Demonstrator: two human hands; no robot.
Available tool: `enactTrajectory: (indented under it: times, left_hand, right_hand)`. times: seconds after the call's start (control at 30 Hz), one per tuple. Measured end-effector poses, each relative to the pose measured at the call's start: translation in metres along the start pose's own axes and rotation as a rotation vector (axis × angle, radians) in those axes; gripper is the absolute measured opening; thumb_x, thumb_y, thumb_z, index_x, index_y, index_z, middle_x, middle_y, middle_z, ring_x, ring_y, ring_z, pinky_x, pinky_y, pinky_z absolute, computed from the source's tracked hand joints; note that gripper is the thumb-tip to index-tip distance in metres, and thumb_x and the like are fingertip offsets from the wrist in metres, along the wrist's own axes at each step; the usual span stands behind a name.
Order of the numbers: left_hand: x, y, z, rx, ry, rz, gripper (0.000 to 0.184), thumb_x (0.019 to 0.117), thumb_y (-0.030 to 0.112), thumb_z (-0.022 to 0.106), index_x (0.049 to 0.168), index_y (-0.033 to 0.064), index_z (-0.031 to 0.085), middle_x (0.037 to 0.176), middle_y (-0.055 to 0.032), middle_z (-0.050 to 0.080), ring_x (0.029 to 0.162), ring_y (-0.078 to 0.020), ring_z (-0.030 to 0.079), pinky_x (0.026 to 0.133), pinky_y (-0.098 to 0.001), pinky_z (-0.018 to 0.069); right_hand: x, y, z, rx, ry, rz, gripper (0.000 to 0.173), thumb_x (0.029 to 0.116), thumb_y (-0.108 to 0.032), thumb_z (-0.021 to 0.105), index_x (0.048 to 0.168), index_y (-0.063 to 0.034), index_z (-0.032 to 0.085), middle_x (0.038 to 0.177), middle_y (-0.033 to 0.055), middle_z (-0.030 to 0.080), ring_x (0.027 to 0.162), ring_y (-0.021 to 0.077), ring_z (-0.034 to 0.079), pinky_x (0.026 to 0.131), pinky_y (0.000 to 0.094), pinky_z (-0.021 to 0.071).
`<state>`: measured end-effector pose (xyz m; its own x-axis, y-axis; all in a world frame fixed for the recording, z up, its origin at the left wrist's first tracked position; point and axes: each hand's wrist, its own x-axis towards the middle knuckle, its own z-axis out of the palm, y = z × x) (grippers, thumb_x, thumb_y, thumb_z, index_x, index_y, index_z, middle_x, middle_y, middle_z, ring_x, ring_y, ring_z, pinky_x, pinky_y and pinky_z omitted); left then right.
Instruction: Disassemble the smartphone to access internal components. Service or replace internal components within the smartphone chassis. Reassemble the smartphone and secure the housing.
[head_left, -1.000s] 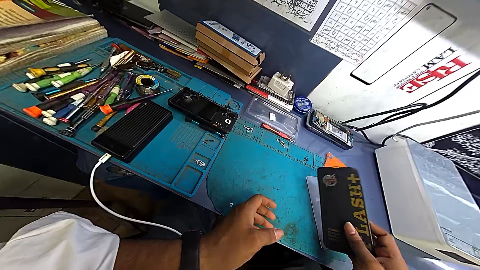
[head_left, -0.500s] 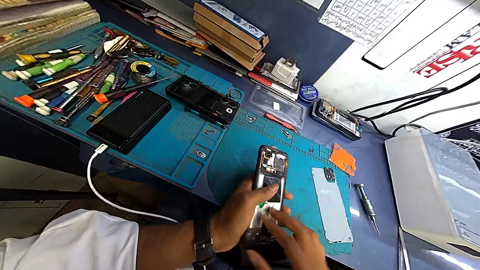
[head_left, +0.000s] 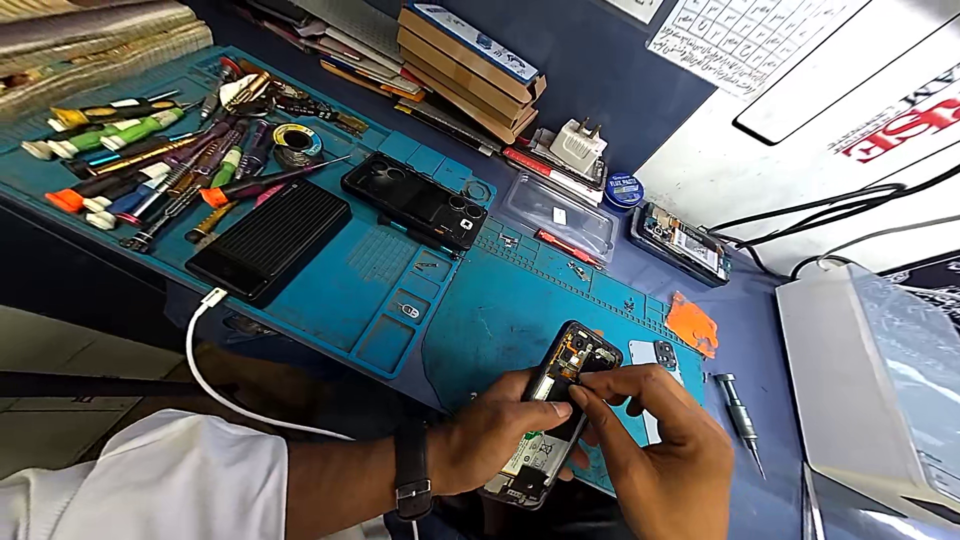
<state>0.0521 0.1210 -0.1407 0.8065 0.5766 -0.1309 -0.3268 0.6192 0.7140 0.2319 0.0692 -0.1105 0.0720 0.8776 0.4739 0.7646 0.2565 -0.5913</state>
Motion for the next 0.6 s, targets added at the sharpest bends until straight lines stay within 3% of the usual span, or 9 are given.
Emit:
enactTrajectory:
  times: [0.3, 0.5, 0.6]
  left_hand:
    - [0.0010, -0.0005, 0.0003, 0.008, -0.008, -0.004, 0.027, 0.1049, 0.012, 0.039, 0.125, 0.0041, 0.055, 0.106, -0.0103, 0.071, 0.091, -0.0199, 0.074, 0.082, -0.0361, 0.0637]
    - [0.0017, -0.0010, -0.0013, 0.003, -0.018, -0.003, 0.026, 0.1054, 0.012, 0.039, 0.124, 0.0054, 0.056, 0.105, -0.0098, 0.072, 0.091, -0.0195, 0.074, 0.082, -0.0355, 0.0635]
    - [0.0019, -0.0010, -0.0013, 0.009, -0.028, -0.016, 0.027, 0.1055, 0.012, 0.038, 0.124, 0.0043, 0.055, 0.105, -0.0103, 0.072, 0.091, -0.0202, 0.074, 0.083, -0.0364, 0.0633]
  right_hand:
    - [0.0009, 0.0019, -0.0022, -0.045, -0.022, -0.040, 0.011, 0.0916, -0.026, 0.071, 0.095, -0.0211, 0.080, 0.091, -0.0073, 0.068, 0.086, 0.0058, 0.063, 0.069, 0.0217, 0.0502]
    - [-0.0008, 0.0020, -0.0009, -0.071, -0.005, -0.070, 0.012, 0.0915, -0.023, 0.072, 0.096, -0.0200, 0.083, 0.088, -0.0065, 0.067, 0.086, 0.0083, 0.061, 0.074, 0.0265, 0.0506]
    - [0.0007, 0.0002, -0.0027, -0.075, -0.017, -0.026, 0.011, 0.0899, -0.025, 0.074, 0.094, -0.0224, 0.083, 0.087, -0.0085, 0.066, 0.084, 0.0056, 0.061, 0.069, 0.0227, 0.0490]
